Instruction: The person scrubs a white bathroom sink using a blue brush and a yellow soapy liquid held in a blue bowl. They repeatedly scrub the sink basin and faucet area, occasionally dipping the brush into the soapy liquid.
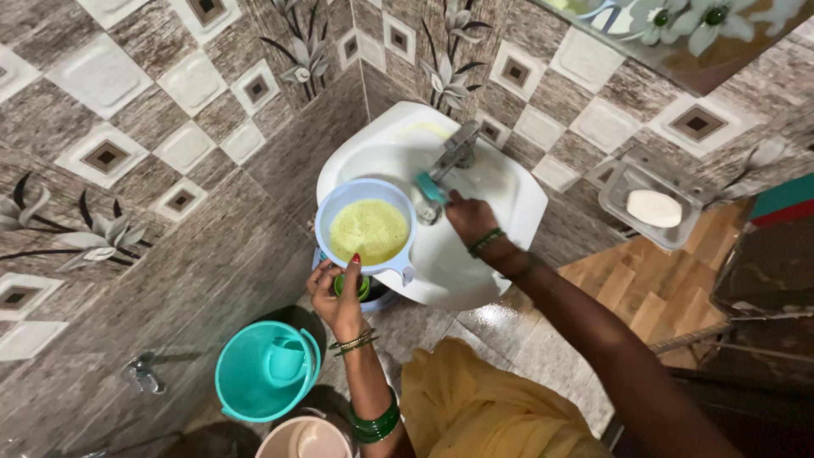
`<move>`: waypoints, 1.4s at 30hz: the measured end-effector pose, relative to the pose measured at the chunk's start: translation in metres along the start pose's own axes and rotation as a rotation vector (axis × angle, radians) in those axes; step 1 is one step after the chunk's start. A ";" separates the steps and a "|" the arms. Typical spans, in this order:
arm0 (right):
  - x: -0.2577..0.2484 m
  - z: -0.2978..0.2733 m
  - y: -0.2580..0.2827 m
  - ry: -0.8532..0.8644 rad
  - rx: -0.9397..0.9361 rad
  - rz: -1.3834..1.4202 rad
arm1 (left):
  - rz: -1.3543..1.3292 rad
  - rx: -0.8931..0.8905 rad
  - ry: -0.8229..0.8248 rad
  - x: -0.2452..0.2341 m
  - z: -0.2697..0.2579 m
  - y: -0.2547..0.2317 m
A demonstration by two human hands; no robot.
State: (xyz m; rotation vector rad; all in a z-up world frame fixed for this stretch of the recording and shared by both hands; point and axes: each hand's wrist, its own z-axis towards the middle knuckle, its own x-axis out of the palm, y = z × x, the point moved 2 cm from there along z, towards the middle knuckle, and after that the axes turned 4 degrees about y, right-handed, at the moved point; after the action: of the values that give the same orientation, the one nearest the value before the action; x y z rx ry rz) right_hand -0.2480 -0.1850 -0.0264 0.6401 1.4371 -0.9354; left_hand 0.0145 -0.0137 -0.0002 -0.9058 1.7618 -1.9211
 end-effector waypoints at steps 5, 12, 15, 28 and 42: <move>-0.017 -0.031 -0.001 -0.032 0.025 0.049 | -0.047 -0.095 -0.033 0.005 -0.002 -0.018; 0.009 0.013 0.030 -0.242 -0.039 0.118 | 0.120 0.069 -0.015 0.005 -0.001 -0.012; 0.013 -0.015 0.055 -0.099 -0.120 0.162 | 0.103 0.069 -0.021 0.005 -0.002 -0.011; -0.013 -0.026 0.056 -0.205 -0.163 0.134 | 0.097 0.037 -0.008 0.008 -0.003 -0.017; 0.035 -0.014 0.019 -0.175 0.001 -0.014 | 0.090 0.039 -0.023 0.012 -0.002 -0.021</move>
State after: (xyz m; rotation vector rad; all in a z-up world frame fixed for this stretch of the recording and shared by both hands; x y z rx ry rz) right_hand -0.2435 -0.1682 -0.0647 0.5352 1.2868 -0.9788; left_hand 0.0075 -0.0175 0.0232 -0.8180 1.7167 -1.8744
